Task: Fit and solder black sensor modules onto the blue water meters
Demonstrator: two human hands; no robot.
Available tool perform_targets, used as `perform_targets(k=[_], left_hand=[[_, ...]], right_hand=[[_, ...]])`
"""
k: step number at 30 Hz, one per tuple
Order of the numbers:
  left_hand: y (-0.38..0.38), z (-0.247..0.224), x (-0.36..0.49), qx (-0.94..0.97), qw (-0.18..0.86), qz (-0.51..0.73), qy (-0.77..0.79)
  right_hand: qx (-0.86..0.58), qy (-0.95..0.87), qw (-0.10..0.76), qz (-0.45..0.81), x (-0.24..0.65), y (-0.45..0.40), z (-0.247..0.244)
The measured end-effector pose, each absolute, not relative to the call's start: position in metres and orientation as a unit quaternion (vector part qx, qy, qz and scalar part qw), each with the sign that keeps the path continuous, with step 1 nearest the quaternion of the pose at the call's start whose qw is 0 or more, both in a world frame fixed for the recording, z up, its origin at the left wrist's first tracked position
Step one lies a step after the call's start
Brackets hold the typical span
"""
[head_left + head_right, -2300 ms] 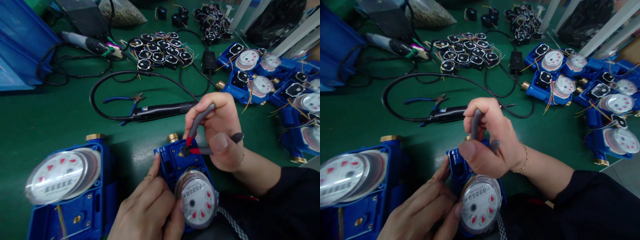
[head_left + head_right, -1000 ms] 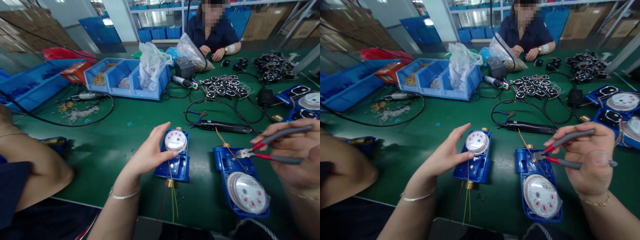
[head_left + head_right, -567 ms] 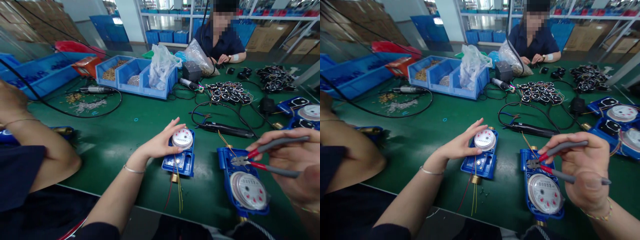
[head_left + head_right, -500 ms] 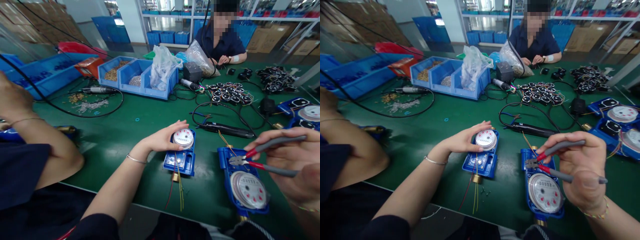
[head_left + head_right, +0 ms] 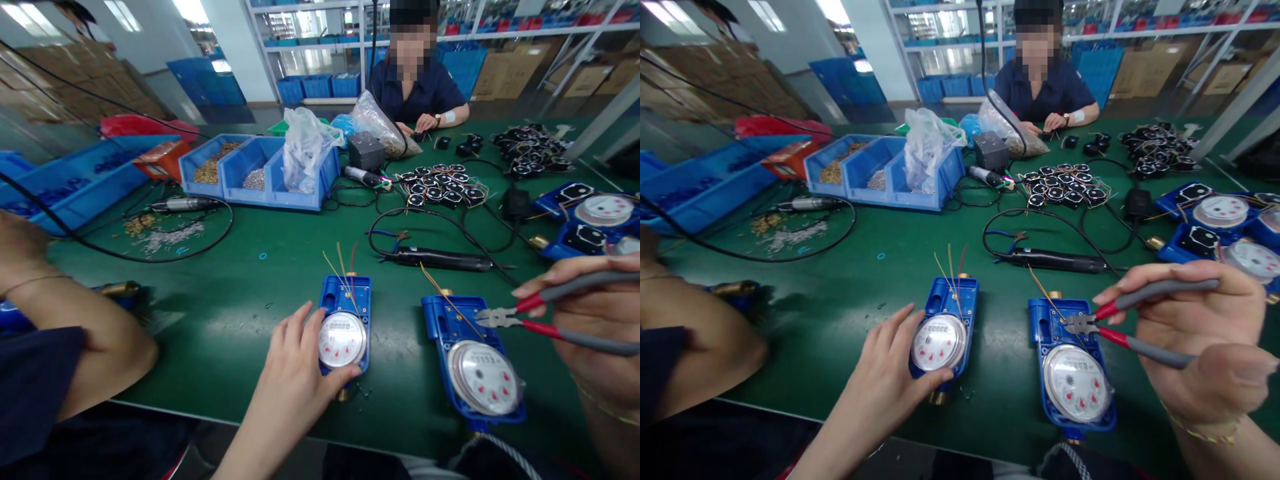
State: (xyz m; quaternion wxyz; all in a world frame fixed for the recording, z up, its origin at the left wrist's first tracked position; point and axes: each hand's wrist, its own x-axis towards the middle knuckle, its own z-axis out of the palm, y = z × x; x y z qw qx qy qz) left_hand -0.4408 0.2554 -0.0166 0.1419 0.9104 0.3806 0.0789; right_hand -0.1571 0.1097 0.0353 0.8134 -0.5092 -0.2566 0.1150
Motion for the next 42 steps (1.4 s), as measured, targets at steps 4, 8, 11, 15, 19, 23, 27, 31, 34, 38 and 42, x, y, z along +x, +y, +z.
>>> perform_targets(k=[4,8,11,15,19,23,27,31,34,38,42], left_hand=[[0.271,-0.027,-0.431,0.930,0.164,0.093,0.316],[0.265,-0.042,-0.426,0.934,0.172,0.124,0.286],[0.247,-0.050,-0.419,0.938,0.188,0.128,0.260],[0.233,-0.046,-0.411,0.944,0.222,0.106,0.219],[0.252,-0.026,-0.405,0.937,0.232,0.109,0.238],[0.292,-0.018,-0.379,0.911,0.238,0.125,0.312],[0.319,-0.032,-0.335,0.892,0.314,0.093,0.311],[0.326,-0.037,-0.312,0.851,0.442,0.105,0.266],[0.315,-0.029,-0.322,0.795,0.522,0.174,0.255],[0.268,-0.024,-0.357,0.687,0.598,0.328,0.251],[0.222,-0.041,-0.380,0.599,0.601,0.478,0.228]], right_hand=[[-0.474,-0.345,0.798,0.143,-0.156,0.107,0.027],[-0.486,-0.348,0.794,0.114,-0.155,0.101,0.017],[-0.482,-0.340,0.798,0.123,-0.156,0.103,0.015],[-0.478,-0.327,0.801,0.153,-0.164,0.113,0.019],[-0.477,-0.367,0.778,0.180,-0.172,0.118,0.018],[-0.473,-0.413,0.753,0.197,-0.172,0.120,0.010],[-0.459,-0.453,0.729,0.228,-0.170,0.123,0.002],[-0.474,-0.456,0.701,0.275,-0.172,0.128,0.001],[-0.481,-0.464,0.684,0.292,-0.171,0.137,0.003],[-0.481,-0.482,0.657,0.323,-0.168,0.159,0.002],[-0.471,-0.501,0.620,0.377,-0.174,0.185,-0.008]])
